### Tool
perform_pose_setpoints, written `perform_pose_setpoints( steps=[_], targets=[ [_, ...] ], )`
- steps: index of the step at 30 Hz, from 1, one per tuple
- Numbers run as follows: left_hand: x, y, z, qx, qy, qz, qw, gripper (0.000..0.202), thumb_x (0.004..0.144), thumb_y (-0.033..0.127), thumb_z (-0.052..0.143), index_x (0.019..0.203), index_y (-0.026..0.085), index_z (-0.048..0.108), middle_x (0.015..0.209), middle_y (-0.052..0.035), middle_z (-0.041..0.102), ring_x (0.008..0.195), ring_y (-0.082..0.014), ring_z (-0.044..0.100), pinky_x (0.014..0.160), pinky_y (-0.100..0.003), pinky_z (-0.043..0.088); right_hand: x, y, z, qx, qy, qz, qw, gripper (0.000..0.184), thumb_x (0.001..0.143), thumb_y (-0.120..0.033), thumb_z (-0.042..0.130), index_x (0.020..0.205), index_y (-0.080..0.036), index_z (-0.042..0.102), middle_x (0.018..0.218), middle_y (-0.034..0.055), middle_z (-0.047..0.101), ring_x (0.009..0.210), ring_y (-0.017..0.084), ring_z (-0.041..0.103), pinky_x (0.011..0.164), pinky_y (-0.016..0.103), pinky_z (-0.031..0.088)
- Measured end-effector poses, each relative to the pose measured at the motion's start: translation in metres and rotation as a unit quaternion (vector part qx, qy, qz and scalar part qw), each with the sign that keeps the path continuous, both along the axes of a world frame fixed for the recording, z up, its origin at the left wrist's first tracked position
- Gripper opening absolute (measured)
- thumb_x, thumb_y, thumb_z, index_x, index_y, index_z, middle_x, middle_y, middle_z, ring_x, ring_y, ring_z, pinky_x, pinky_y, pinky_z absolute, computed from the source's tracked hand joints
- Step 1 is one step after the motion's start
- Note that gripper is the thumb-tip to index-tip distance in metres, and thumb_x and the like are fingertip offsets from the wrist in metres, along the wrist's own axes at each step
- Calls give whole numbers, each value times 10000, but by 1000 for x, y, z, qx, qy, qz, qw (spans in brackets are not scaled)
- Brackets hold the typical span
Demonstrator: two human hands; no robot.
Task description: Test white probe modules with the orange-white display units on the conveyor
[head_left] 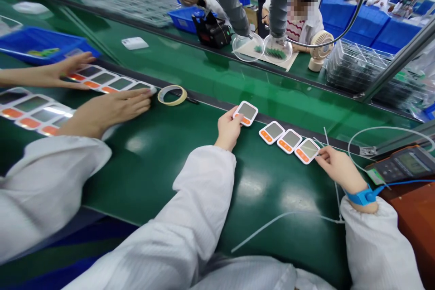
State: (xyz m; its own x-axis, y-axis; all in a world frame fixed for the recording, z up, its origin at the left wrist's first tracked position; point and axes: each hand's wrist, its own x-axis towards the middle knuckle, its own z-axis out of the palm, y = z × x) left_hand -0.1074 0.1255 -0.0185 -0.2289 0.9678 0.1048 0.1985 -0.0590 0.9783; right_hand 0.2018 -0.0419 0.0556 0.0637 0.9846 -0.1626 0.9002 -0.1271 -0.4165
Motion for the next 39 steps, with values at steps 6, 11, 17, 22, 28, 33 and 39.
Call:
perform_pose_setpoints(
  steps=[6, 11, 17, 22, 28, 33, 39],
  targets=[
    [-5, 5, -3, -9, 192, -39, 981, 359, 768, 230, 525, 1038, 139, 743, 1054, -121, 709, 1045, -305, 629, 983, -414, 460, 4, 7, -24, 13, -22, 7, 1000, 547, 924, -361, 574, 1385, -92, 458, 1062, 134, 698, 821, 240, 693, 770, 335, 513],
    [11, -13, 5, 19, 304, -115, 946, 457, 807, 410, 600, 1171, 152, 699, 1270, -157, 608, 1229, -362, 507, 1105, -505, 350, -17, 12, -45, 54, 19, 9, 998, 687, 861, -344, 609, 1436, -21, 416, 1319, 235, 553, 1058, 303, 641, 931, 417, 520],
    [30, -40, 22, 52, 511, -235, 825, 822, 784, 758, 538, 1485, 355, 392, 1588, -157, 271, 1426, -451, 250, 1084, -727, 188, -20, 10, -64, 106, 57, 54, 991, 700, 861, -418, 618, 1446, -85, 430, 1450, 202, 453, 1331, 310, 462, 1112, 450, 406],
    [35, -48, 33, 34, 536, -256, 804, 806, 774, 799, 491, 1456, 374, 427, 1591, -136, 271, 1419, -499, 209, 1041, -805, 99, -13, 15, -75, 158, 65, 55, 984, 561, 883, -449, 598, 1339, -125, 559, 1374, 173, 537, 1266, 294, 527, 1091, 444, 427],
    [38, -50, 36, 27, 543, -263, 797, 806, 737, 671, 620, 1458, 371, 418, 1534, -121, 350, 1359, -482, 302, 1068, -705, 214, -6, 24, -78, 204, 77, 29, 975, 434, 949, -476, 478, 1188, -158, 653, 1253, 129, 635, 1177, 293, 587, 1025, 453, 464],
    [46, -50, 40, -7, 548, -261, 795, 795, 682, 604, 663, 1417, 381, 461, 1523, -124, 347, 1319, -499, 333, 1028, -672, 273, -9, 25, -77, 224, 91, 10, 970, 399, 968, -475, 450, 1100, -178, 681, 1129, 100, 689, 1040, 263, 648, 937, 400, 503],
    [54, -54, 36, 2, 536, -216, 816, 727, 642, 539, 689, 1321, 321, 544, 1512, -109, 373, 1303, -475, 349, 997, -596, 345, -13, 24, -77, 236, 107, -10, 966, 395, 981, -472, 429, 1035, -180, 690, 1058, 92, 700, 966, 254, 657, 859, 369, 504]
  ],
)
